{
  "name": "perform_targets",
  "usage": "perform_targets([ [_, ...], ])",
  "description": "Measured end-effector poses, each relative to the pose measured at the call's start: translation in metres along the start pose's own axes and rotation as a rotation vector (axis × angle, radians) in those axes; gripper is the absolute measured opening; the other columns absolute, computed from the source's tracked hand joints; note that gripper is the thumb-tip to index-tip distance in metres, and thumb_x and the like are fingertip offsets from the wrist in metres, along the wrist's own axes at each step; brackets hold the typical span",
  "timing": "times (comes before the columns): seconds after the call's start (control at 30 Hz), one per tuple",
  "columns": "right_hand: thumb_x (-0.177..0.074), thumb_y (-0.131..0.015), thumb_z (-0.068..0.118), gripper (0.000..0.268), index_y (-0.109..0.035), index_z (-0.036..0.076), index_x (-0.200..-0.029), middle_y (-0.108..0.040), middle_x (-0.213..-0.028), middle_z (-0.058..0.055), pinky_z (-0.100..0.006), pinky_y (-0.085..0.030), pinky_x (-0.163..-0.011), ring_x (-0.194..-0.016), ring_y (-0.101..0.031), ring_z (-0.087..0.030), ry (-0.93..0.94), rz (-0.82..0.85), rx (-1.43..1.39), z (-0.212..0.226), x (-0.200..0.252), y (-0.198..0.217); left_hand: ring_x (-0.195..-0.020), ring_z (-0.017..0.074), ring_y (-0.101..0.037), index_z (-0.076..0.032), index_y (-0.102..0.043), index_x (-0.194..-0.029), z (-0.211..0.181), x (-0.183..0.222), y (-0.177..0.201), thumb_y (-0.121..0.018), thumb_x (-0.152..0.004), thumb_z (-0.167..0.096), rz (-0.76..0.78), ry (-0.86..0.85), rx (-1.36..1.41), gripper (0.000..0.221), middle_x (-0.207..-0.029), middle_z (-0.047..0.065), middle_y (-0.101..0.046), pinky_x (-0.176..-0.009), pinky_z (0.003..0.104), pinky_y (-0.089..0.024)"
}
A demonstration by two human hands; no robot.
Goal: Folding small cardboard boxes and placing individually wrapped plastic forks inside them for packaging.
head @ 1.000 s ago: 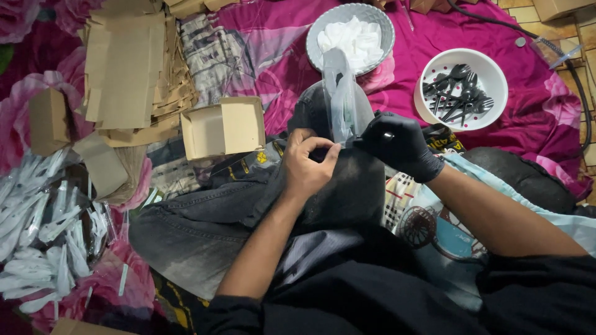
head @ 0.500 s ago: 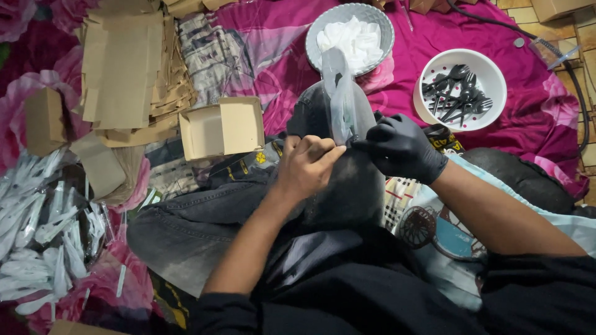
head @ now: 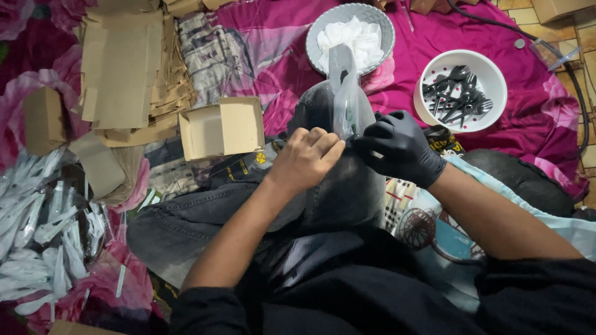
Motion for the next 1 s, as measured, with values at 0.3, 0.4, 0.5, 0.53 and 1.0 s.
perform_targets([
  [0.3,-0.089,-0.077,0.017,0.009,-0.075,0.009,-0.089,-0.062,-0.082,-0.010,-0.044,-0.046,-0.058,-0.066,-0.061,-0.034,0.020,-0.022,0.116,0.005,-0.005,0.006,-0.081,0.0238,-0.063,-0.011,-0.070,-0.105,-0.004,0.004,-0.008,-0.061,-0.095,-0.007,-0.053,-0.046,-0.054,0.014,-0.089,0.005,-0.054,-0.059,0.034,-0.048],
  [0.4,-0.089,-0.077,0.017,0.008,-0.076,0.009,-0.090,-0.062,-0.082,-0.010,-0.044,-0.046,-0.058,-0.065,-0.060,-0.032,0.039,-0.028,0.146,0.009,-0.006,0.007,-0.082,0.0236,-0.062,-0.011,-0.069,-0.103,-0.002,0.003,-0.006,-0.063,-0.093,-0.008,-0.025,0.001,-0.025,0.012,-0.090,0.004,-0.053,-0.059,0.034,-0.048],
  [0.5,-0.088,-0.078,0.013,0.005,-0.076,0.009,-0.086,-0.062,-0.082,-0.010,-0.042,-0.045,-0.059,-0.067,-0.061,-0.031,0.041,-0.007,0.189,0.013,-0.011,0.006,-0.084,0.0239,-0.062,-0.012,-0.068,-0.102,0.003,0.006,-0.010,-0.068,-0.092,-0.009,0.006,0.066,0.026,0.011,-0.090,0.003,-0.053,-0.061,0.035,-0.051],
  [0.53,-0.086,-0.079,0.009,0.004,-0.075,0.008,-0.084,-0.062,-0.080,-0.012,-0.041,-0.045,-0.059,-0.068,-0.062,-0.032,0.035,0.014,0.215,0.013,-0.012,0.005,-0.086,0.0241,-0.062,-0.012,-0.068,-0.102,0.006,0.007,-0.013,-0.068,-0.093,-0.010,0.018,0.093,0.047,0.010,-0.091,0.003,-0.053,-0.062,0.035,-0.051],
  [1.0,-0.085,-0.087,0.014,0.011,-0.076,0.011,-0.089,-0.069,-0.083,-0.008,-0.039,-0.053,-0.064,-0.076,-0.069,-0.033,-0.636,0.029,-0.278,-0.071,0.045,-0.029,-0.087,0.0340,-0.065,-0.016,-0.072,-0.088,0.043,0.020,-0.028,-0.072,-0.088,-0.027,0.074,0.763,0.380,0.011,-0.088,0.008,-0.059,-0.071,0.044,-0.055],
])
Point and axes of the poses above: each hand's wrist, its own x-axis away from the middle knuckle, its own y-axis out of the back of the hand, z = x × y, the point moved 9 cm from there along -x, towards the middle knuckle
